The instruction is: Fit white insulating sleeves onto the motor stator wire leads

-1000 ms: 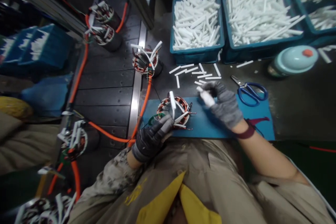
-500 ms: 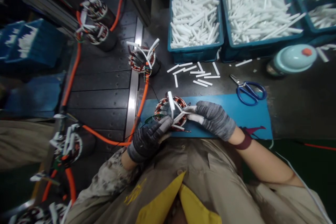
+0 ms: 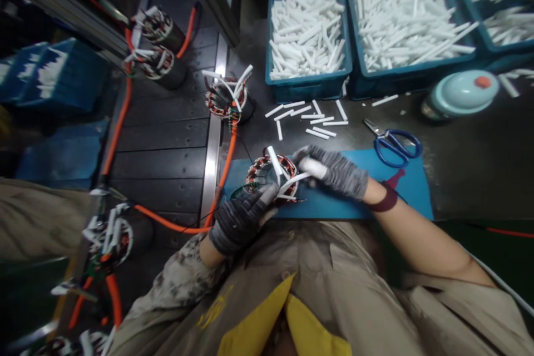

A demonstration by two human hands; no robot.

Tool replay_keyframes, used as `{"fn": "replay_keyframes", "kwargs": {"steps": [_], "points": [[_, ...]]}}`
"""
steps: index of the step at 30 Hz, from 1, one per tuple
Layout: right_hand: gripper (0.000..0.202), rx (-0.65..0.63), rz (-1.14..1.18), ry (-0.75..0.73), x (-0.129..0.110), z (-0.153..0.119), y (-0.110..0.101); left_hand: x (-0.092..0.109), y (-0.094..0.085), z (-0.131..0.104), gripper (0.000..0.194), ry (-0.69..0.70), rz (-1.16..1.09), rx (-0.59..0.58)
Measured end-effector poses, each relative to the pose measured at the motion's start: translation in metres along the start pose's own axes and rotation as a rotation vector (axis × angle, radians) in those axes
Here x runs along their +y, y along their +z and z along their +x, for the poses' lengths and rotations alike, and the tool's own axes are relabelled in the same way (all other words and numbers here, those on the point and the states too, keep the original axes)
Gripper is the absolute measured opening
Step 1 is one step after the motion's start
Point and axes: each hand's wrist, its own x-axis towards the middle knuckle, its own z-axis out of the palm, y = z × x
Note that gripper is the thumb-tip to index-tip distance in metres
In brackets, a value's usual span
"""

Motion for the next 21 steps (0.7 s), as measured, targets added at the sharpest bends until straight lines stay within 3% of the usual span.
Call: {"fn": "replay_keyframes", "kwargs": {"steps": [2,3,5,7,11,14,15,18,21], "points": [[0.044,0.254,-0.288,-0.037,0.012,0.012,-0.014,0.002,0.001,0.002,0.037,-0.006,0.039,0.042],[0.039,0.301,-0.467,-0.021,0.017,0.020,-0.020,0.004,0.003,0.004,0.035,-0.020,0.068,0.083],[0.033,0.284,-0.760,0.046,0.024,0.037,-0.027,0.008,0.007,0.009,0.031,-0.051,0.098,0.149],[0.028,0.247,-0.891,0.082,0.027,0.050,-0.028,0.012,0.011,0.015,0.030,-0.081,0.065,0.162],[0.022,0.386,-0.712,0.035,0.023,0.044,-0.022,0.014,0.015,0.022,0.032,-0.124,-0.064,0.122],[0.032,0.532,-0.458,0.007,0.015,0.008,-0.016,0.012,0.017,0.019,0.024,-0.073,-0.071,0.152],[0.035,0.554,-0.262,-0.016,0.012,-0.008,-0.013,0.010,0.017,0.017,0.022,-0.060,-0.066,0.151],[0.032,0.446,0.022,-0.012,0.007,-0.049,0.001,0.007,0.018,0.012,0.025,-0.056,-0.089,0.101],[0.022,0.364,0.155,0.085,0.010,-0.070,0.018,0.005,0.019,0.009,0.031,-0.077,-0.105,0.046]]}}
